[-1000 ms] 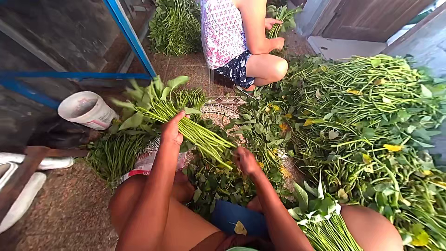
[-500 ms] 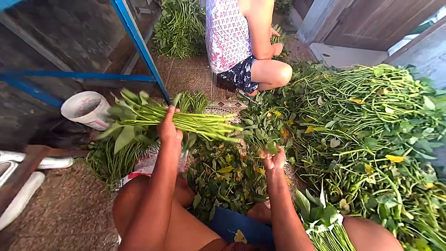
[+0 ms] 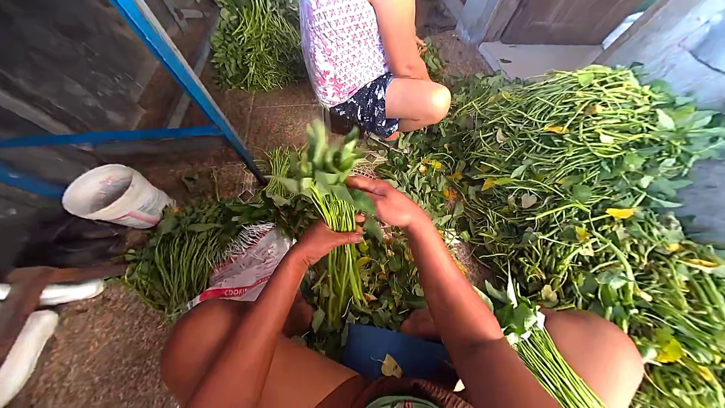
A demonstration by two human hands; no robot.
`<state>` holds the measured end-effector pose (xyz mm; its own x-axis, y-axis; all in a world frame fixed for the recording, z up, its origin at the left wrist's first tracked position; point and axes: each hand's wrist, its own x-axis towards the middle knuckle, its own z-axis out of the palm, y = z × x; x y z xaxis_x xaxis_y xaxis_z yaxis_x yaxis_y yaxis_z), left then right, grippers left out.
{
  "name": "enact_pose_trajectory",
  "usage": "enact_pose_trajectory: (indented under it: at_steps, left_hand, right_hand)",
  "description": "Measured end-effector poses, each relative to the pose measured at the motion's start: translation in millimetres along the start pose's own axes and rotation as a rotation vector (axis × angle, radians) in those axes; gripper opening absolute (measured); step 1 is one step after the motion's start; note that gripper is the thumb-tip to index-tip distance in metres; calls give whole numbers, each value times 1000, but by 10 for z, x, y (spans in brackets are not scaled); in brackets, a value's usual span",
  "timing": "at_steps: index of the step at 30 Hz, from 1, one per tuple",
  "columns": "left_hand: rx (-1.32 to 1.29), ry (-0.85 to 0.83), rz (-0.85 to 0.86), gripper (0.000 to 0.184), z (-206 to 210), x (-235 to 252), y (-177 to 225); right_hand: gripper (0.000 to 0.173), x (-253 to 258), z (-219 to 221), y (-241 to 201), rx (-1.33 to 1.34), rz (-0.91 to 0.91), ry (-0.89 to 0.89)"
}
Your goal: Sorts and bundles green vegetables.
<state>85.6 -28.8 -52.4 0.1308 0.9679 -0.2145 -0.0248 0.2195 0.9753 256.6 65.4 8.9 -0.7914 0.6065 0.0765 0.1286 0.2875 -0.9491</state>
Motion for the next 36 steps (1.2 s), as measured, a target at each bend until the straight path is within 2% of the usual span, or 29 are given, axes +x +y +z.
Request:
enact_pose_trajectory:
  at_steps: [1,3,5,6,7,8,10,13,17,18,20,22,24,25,27,28,29,30,31,33,34,36]
  left_hand:
    - [-61,-20,-26,42,30,-1,-10]
    - [-154,80,-41,34,82,24,-61]
    - [-209,298,-17,34,78,114,-98]
    - [-233,399,13,36,60,174,-115]
    - [-268,478,49,32,39,240,-135]
    - [-318,529,74,28,19,286,-141]
    - [-438,548,89,21,-1,325,-120]
    - [-595,513,67,15,-15,338,-79]
    - [-560,558,64,14,-55,372,-98]
    - [-503,574,48,15,-61,380,-120]
    - [-310,552,3,19,-95,381,-193]
    - [-88,431,-83,28,-108,347,-233]
    - [45,236,-204,38,4,266,-258]
    - [33,131,-246,39,81,227,-272]
    - [-121,-12,-290,37,193,191,-308]
    - [-208,-38,-303,33,227,181,-315]
    - [-273,-36,-312,27,247,182,-297]
    - [-313,-5,-307,22,250,195,-264]
    - [-335,47,-288,19,240,218,-224]
    - [-363,193,-223,16,193,271,-145]
    - [-385,274,-188,15,155,300,-119]
    - [-438,431,-135,14,62,359,-63]
  right_hand:
    - [41,66,-21,2,8,16,-43]
    - [43,132,-5,95,-28,74,19]
    - [80,86,38,171,-162,212,117]
    - [97,42,72,237,-204,295,104]
    - [106,19,108,329,-215,368,43]
    - [106,19,147,440,-217,417,-35]
    - [95,50,181,645,-182,419,-126]
    - [81,53,155,849,-16,347,-88]
    - [51,5,439,1152,304,256,-57]
    - [50,-13,452,1176,346,251,-75]
    - [61,-73,364,1163,357,274,-52]
    - [65,-97,219,1093,338,246,75]
    - [51,-58,110,904,279,219,91]
    - [37,-11,83,811,217,217,57]
    - [33,122,-53,822,186,233,-92]
    - [35,163,-120,941,268,277,-93]
    - [34,182,-177,1157,387,332,-11]
    - [34,184,-228,1453,468,399,165]
    - [34,159,-314,1807,436,493,333]
    - [35,-28,-492,2575,100,744,540]
    - [37,-198,-537,2888,-46,869,579]
    - [40,-523,-528,3168,-215,1087,554]
